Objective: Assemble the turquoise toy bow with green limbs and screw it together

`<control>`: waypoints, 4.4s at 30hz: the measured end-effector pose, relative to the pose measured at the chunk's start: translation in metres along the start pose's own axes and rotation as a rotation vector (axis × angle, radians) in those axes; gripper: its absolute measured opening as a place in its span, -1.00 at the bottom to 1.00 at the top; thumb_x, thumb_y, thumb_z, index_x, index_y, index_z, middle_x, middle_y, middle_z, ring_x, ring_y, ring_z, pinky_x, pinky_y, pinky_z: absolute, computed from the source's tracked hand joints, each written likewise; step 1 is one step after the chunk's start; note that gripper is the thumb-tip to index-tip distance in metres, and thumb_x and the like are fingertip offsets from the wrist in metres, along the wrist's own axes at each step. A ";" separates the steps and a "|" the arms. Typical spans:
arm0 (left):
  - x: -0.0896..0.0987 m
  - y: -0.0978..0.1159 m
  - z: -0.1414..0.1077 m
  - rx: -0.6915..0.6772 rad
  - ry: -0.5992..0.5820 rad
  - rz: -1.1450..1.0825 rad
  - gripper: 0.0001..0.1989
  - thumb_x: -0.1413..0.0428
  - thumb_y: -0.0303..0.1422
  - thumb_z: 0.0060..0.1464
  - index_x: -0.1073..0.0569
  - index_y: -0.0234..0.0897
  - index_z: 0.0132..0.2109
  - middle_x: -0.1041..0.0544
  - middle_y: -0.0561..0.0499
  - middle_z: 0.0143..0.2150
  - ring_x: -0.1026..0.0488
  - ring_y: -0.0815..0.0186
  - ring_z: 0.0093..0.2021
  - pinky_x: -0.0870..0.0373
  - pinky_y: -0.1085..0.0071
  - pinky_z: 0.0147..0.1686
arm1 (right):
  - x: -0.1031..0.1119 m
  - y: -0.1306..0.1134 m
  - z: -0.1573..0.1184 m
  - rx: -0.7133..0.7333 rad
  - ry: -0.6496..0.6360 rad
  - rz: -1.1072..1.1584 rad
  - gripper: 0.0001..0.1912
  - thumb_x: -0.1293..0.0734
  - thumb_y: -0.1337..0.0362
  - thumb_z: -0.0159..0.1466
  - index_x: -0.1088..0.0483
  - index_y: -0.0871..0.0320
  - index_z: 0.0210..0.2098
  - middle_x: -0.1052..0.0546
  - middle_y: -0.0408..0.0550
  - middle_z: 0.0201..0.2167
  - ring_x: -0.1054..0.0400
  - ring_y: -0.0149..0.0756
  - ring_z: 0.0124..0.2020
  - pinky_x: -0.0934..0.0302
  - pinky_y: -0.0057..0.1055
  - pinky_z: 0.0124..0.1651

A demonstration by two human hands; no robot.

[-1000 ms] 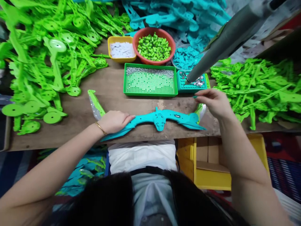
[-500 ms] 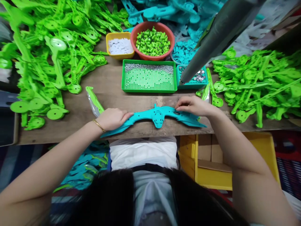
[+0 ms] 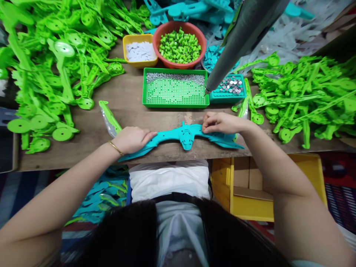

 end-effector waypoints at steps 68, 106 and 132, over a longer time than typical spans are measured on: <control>0.030 -0.029 0.018 0.126 -0.130 -0.304 -0.37 0.17 0.00 0.30 -0.50 -0.39 -0.44 -0.49 0.07 -0.50 -0.41 0.36 -0.40 -0.29 0.54 -0.28 | 0.018 -0.023 -0.076 -0.186 0.727 -0.412 -0.60 -0.25 -0.05 0.29 -0.46 0.09 -0.09 -0.51 0.03 -0.10 -0.35 -0.11 -0.03 -0.22 -0.11 0.05; 0.022 -0.093 -0.031 0.527 0.761 -0.386 -0.63 0.08 -0.14 0.24 -0.41 -0.35 -0.05 -0.48 -0.24 -0.10 -0.44 0.05 -0.04 -0.34 0.20 -0.05 | 0.102 -0.080 -0.014 0.577 1.389 0.113 -0.57 -0.40 0.07 0.20 -0.35 -0.16 0.06 -0.52 -0.13 -0.12 -0.47 -0.17 -0.12 -0.33 -0.15 -0.09; -0.013 -0.071 0.042 0.246 0.746 -2.232 -0.51 -0.13 -0.57 -0.09 -0.24 -0.25 0.02 -0.41 0.18 -0.37 -0.42 0.47 -0.59 -0.47 0.45 -0.54 | 0.031 -0.103 0.184 0.165 1.107 0.047 -0.38 0.08 -0.13 0.36 -0.15 0.03 0.23 -0.39 0.09 0.00 -0.44 0.02 -0.10 -0.32 0.01 -0.13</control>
Point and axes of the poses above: each hand's wrist, its own z-axis towards the middle knuckle, its own x-axis out of the back of the hand, y = z × x, the point moved 8 cm from there along z, towards the middle knuckle
